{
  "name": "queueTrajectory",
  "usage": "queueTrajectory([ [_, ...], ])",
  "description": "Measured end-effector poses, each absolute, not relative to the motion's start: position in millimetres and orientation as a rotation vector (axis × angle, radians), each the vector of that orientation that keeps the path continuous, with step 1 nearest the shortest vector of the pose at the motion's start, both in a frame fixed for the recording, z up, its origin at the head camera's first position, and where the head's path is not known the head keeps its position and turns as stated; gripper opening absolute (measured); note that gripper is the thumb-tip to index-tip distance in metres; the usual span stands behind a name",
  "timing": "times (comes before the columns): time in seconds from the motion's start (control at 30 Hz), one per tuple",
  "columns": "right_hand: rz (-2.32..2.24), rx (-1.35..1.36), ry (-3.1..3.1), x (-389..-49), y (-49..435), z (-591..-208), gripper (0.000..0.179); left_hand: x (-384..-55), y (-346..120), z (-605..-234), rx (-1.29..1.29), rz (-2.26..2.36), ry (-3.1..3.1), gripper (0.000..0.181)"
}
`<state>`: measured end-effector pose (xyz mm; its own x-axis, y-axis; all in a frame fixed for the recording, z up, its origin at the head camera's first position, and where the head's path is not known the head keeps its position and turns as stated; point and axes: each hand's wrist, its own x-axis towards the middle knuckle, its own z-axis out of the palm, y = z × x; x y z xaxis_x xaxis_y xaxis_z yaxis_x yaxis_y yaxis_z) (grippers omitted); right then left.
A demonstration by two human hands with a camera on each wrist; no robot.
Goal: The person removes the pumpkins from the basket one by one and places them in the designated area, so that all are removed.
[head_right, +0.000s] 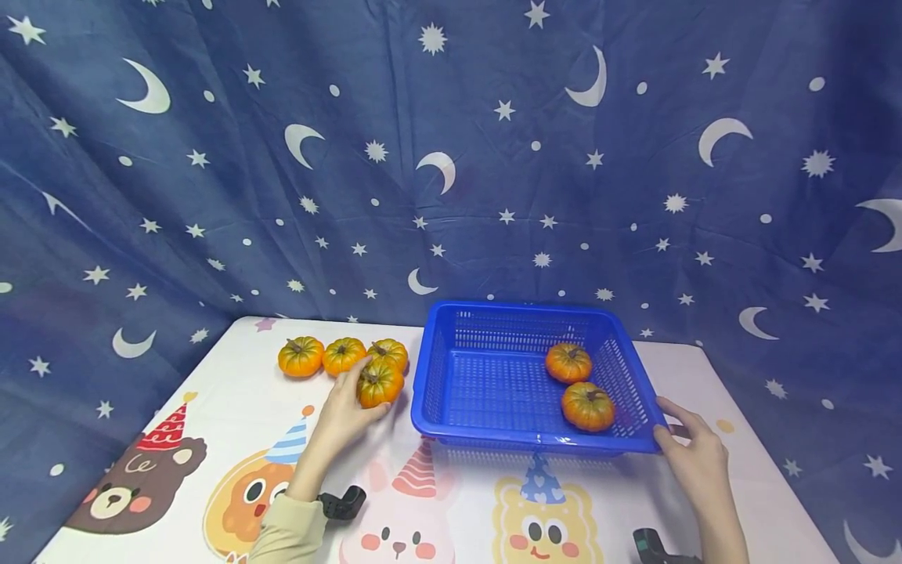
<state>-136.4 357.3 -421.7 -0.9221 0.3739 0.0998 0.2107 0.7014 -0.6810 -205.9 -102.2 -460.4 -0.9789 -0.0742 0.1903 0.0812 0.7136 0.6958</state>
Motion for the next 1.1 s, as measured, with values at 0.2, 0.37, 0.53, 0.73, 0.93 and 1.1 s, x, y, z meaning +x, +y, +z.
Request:
queueTrajectory([
  [0.2, 1.032, -0.477, -2.692, -137.5, 356.2, -421.7, 0.047, -207.1, -104.7, -464.4, 0.001, -1.094, -2.753, 0.085],
  [0.37, 1.035, -0.484, -2.687, -137.6, 355.2, -421.7, 0.046, -206.6, -105.7, -465.0, -0.014, -1.053, -2.783, 0.083],
  [0.53, 1.032, -0.489, -2.685, -137.3, 355.0, -421.8, 0.046, -206.4, -105.9, -465.9, -0.010, -1.047, -2.812, 0.082],
  [0.73, 1.045, -0.477, -2.677, -136.5, 356.3, -421.5, 0.047, -206.6, -105.1, -466.5, -0.012, -1.039, -2.836, 0.083],
  [0.93, 1.042, -0.481, -2.677, -136.2, 356.6, -420.9, 0.047, -206.6, -105.2, -467.1, 0.000, -1.028, -2.845, 0.084],
  [1.1, 1.043, -0.483, -2.678, -136.2, 356.6, -420.4, 0.047, -206.7, -105.6, -465.8, 0.002, -1.026, -2.854, 0.087],
])
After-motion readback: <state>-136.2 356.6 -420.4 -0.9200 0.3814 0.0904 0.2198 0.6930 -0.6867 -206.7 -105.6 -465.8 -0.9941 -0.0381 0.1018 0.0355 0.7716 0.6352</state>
